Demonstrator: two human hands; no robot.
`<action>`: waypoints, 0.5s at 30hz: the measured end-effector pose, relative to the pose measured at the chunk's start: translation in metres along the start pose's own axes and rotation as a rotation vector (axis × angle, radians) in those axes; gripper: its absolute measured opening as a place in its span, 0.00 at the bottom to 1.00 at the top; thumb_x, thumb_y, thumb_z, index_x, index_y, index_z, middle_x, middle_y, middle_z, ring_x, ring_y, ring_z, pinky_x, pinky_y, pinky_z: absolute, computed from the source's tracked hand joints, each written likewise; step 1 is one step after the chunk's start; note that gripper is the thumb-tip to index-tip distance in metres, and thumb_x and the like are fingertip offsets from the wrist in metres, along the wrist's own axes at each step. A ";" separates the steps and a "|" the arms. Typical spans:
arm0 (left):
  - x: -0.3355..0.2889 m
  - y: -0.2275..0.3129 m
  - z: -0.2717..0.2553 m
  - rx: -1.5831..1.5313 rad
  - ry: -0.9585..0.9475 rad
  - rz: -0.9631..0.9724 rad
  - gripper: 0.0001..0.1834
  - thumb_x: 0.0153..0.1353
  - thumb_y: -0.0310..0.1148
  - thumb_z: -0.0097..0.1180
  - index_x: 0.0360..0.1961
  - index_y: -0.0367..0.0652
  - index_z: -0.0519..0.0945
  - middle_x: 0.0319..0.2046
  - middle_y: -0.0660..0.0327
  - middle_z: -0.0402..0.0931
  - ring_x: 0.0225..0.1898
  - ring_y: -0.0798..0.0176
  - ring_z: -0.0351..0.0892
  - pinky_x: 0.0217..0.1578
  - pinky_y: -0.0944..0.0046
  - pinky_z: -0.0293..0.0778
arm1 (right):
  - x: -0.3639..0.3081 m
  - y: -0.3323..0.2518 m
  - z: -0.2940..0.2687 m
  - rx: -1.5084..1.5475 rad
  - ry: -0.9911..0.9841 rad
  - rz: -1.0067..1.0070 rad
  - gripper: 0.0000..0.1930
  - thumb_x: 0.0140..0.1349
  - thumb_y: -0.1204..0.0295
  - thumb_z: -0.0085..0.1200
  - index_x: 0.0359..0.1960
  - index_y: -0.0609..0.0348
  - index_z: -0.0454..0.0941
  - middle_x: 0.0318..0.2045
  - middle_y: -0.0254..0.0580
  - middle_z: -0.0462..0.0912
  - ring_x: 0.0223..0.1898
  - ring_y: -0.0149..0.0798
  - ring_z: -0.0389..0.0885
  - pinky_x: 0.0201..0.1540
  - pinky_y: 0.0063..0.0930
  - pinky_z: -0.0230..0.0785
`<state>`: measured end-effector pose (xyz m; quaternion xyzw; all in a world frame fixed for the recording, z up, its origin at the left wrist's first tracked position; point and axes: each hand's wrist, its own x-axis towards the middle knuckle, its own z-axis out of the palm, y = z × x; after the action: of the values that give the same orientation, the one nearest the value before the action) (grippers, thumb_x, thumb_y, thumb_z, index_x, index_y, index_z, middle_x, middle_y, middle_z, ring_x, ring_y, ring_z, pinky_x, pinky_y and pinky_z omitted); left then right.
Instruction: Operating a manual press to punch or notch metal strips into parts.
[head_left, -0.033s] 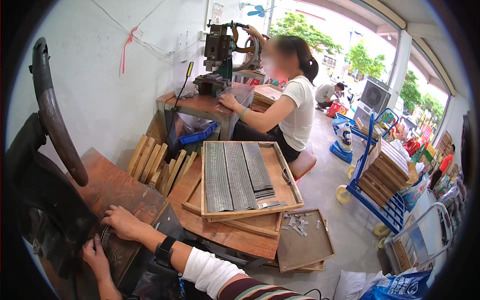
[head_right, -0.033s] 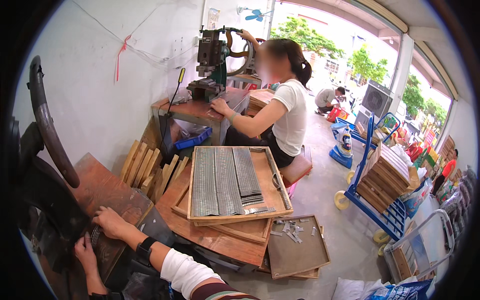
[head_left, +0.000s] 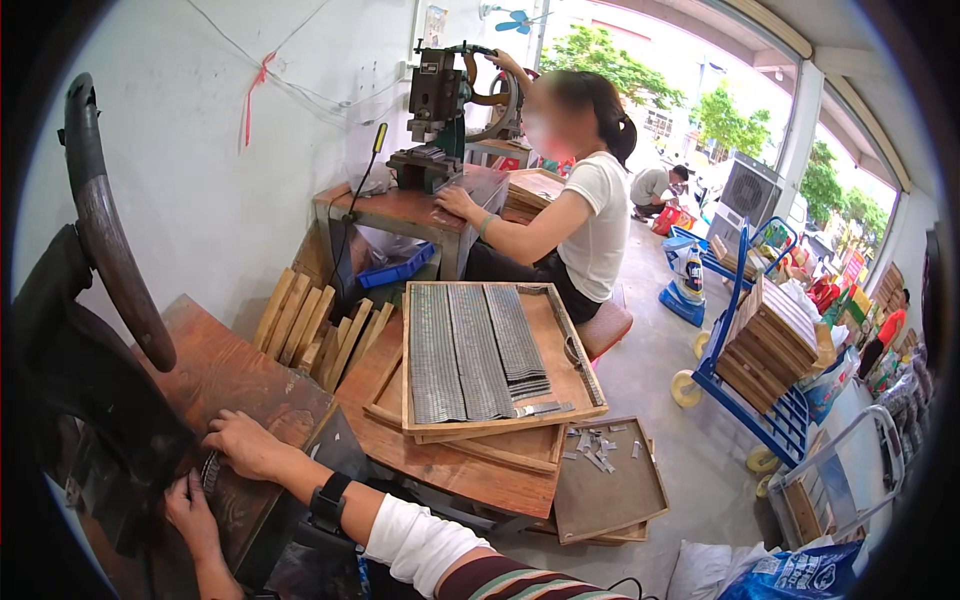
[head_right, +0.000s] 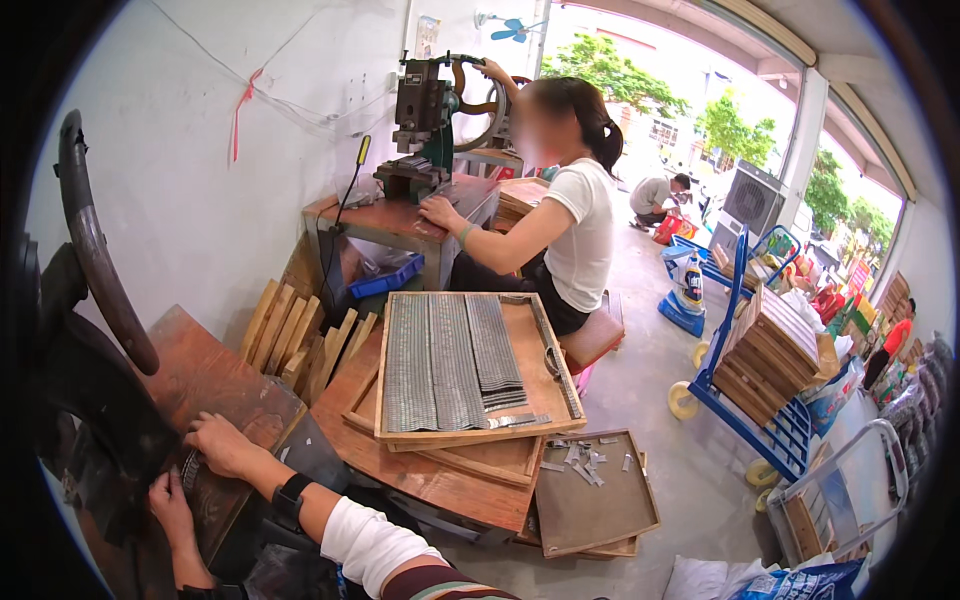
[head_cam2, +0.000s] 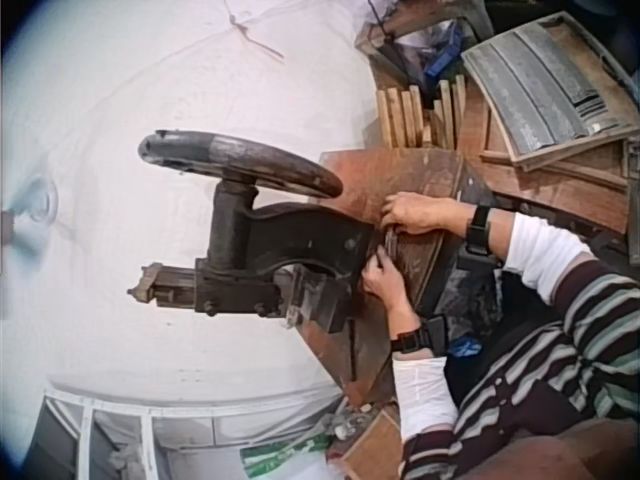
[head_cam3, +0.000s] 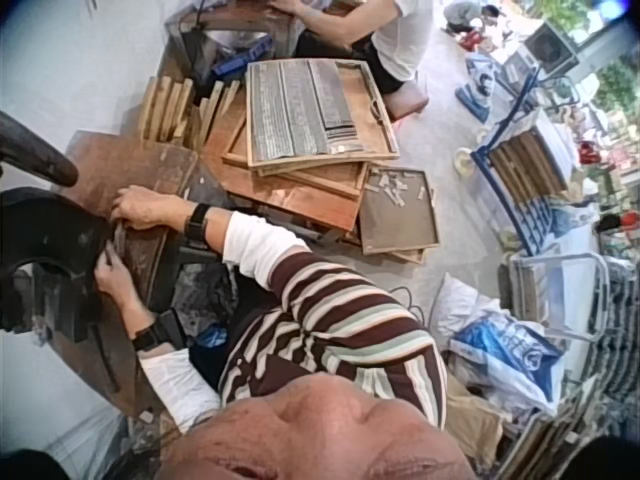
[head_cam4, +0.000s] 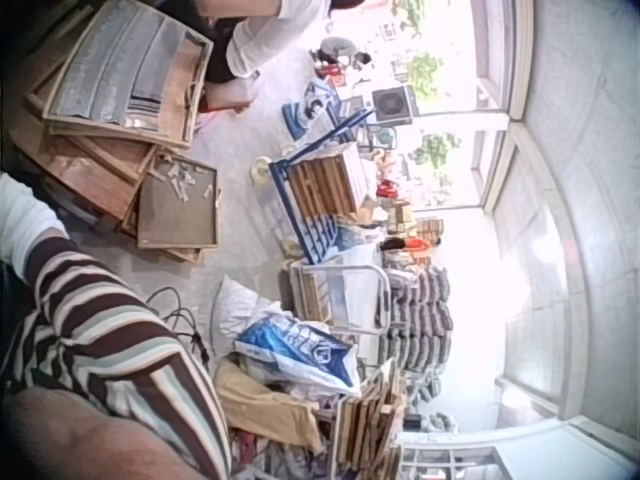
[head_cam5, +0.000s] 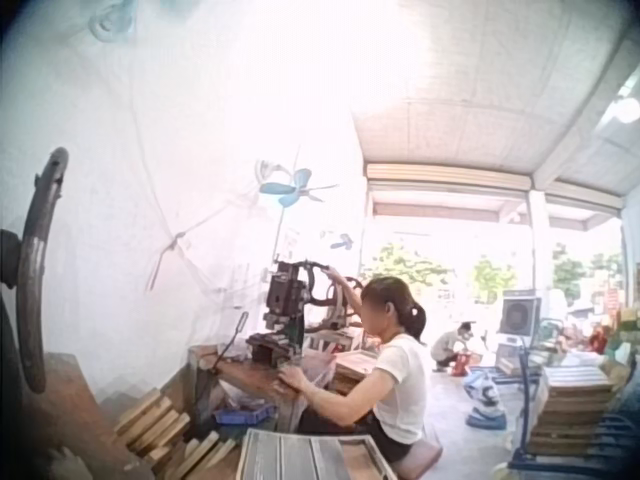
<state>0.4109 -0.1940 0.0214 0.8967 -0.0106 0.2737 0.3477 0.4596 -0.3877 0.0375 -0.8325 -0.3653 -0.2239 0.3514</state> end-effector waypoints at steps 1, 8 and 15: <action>0.002 -0.003 0.000 -0.009 -0.023 -0.032 0.11 0.58 0.32 0.57 0.36 0.34 0.80 0.35 0.46 0.77 0.39 0.46 0.75 0.42 0.55 0.70 | 0.000 0.000 -0.001 0.000 -0.001 0.001 0.16 0.44 0.76 0.60 0.38 0.56 0.80 0.36 0.45 0.75 0.45 0.51 0.71 0.47 0.40 0.65; 0.000 -0.009 0.003 -0.077 -0.002 -0.034 0.10 0.59 0.29 0.54 0.36 0.32 0.80 0.35 0.46 0.78 0.38 0.47 0.76 0.42 0.57 0.70 | 0.000 -0.003 -0.006 0.144 0.069 0.071 0.19 0.42 0.85 0.52 0.40 0.61 0.78 0.39 0.54 0.72 0.41 0.60 0.72 0.43 0.44 0.68; 0.001 -0.003 -0.004 -0.159 -0.073 -0.104 0.09 0.57 0.27 0.54 0.36 0.32 0.80 0.34 0.48 0.78 0.37 0.51 0.76 0.42 0.59 0.70 | 0.000 0.000 -0.005 0.078 0.106 0.095 0.17 0.43 0.82 0.52 0.39 0.57 0.78 0.37 0.50 0.74 0.43 0.56 0.72 0.44 0.43 0.66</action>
<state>0.4103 -0.1890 0.0217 0.8750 0.0018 0.2208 0.4307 0.4594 -0.3913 0.0405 -0.8216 -0.3146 -0.2361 0.4126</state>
